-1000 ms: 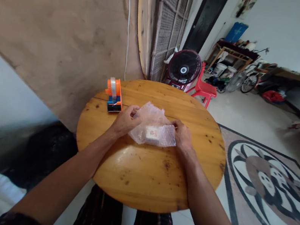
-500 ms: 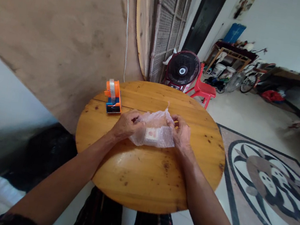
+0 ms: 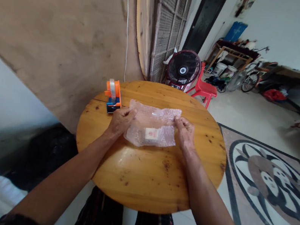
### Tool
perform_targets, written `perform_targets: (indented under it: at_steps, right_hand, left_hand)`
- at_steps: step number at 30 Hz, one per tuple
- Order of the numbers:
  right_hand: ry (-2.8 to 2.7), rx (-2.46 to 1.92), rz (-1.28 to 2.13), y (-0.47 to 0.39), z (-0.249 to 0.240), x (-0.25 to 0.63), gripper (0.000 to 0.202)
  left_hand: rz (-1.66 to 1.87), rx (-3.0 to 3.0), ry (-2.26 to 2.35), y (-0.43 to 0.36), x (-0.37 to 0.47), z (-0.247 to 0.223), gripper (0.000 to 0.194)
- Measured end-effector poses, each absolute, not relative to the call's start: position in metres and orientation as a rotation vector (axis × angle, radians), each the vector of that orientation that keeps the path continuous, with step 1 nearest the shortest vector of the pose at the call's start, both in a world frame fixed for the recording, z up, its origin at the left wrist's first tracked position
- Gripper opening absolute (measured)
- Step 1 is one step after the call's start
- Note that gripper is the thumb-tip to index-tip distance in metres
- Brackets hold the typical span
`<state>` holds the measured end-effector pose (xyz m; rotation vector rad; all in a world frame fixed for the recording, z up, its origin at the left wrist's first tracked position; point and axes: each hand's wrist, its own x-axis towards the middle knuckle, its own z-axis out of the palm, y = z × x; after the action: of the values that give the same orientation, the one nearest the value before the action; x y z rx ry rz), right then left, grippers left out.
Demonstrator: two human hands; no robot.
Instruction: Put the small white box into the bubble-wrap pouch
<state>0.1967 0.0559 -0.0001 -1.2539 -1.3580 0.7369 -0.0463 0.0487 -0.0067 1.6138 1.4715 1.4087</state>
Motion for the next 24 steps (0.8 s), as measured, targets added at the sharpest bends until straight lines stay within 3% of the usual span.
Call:
perform_targets:
  at_steps: [11, 18, 24]
  right_hand:
    - [-1.206, -1.27, 0.898, 0.061, -0.003, 0.199, 0.039]
    - [-1.234, -1.255, 0.914, 0.061, -0.004, 0.198, 0.041]
    - [-1.257, -1.244, 0.924, 0.065, -0.011, 0.201, 0.041]
  left_hand:
    - [1.388, 1.573, 1.537, 0.057, -0.053, -0.013, 0.039]
    - [1.533, 1.631, 1.644, 0.053, -0.05, -0.004, 0.018]
    - [1.541, 1.706, 1.721, 0.052, -0.049, -0.005, 0.015]
